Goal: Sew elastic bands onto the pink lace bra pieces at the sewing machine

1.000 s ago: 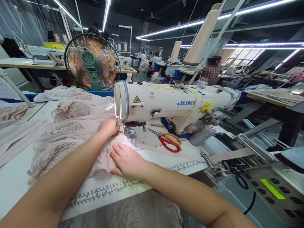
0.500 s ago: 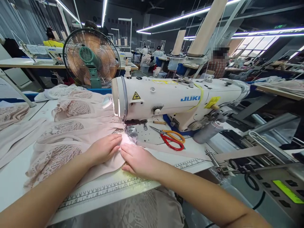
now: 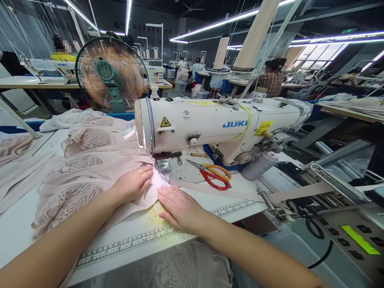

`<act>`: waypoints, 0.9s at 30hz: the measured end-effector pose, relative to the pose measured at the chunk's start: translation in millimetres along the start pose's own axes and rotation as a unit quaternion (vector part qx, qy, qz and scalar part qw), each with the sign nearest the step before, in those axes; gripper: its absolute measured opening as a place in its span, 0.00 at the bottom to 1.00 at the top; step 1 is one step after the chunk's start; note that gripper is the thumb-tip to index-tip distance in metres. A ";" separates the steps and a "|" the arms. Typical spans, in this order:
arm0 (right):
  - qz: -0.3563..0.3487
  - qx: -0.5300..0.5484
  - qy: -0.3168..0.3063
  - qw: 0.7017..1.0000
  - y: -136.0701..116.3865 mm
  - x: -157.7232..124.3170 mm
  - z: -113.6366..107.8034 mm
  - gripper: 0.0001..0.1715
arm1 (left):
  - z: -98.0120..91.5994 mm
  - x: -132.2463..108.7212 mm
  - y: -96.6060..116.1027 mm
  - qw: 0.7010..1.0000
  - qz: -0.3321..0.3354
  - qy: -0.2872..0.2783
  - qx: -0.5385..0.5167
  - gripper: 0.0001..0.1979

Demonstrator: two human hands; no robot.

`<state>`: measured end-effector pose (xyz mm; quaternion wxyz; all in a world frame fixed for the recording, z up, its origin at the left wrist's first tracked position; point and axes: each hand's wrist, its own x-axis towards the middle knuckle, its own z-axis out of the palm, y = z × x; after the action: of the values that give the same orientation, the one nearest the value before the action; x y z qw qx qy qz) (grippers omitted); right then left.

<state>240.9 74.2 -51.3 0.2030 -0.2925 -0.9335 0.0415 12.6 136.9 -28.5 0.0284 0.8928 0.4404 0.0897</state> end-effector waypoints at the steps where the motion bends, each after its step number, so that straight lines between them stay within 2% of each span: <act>1: 0.000 0.000 -0.002 1.000 -0.3 0.0 -0.3 0.27 | 0.0 0.4 -0.1 1.000 0.001 0.001 0.001 0.22; 16: 0.013 0.000 0.004 1.000 0.9 0.4 1.6 0.28 | 2.2 6.1 -3.6 1.000 -0.004 0.001 0.016 0.23; 20: 0.022 0.002 -0.006 1.000 0.7 4.0 0.6 0.30 | 1.4 12.0 -12.3 1.000 0.006 -0.010 0.024 0.24; 24: 0.040 0.012 -0.022 0.999 2.8 9.9 1.8 0.31 | -3.8 19.1 -19.8 0.996 0.061 0.034 0.053 0.22; 27: 0.049 0.026 -0.031 0.998 5.0 12.9 2.5 0.32 | -10.9 15.4 -6.9 0.988 0.114 0.091 0.058 0.19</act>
<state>232.9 85.7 -49.9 0.1794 -0.3314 -0.9224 0.0851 14.4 153.0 -16.6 -0.0736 0.9257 0.3405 0.1474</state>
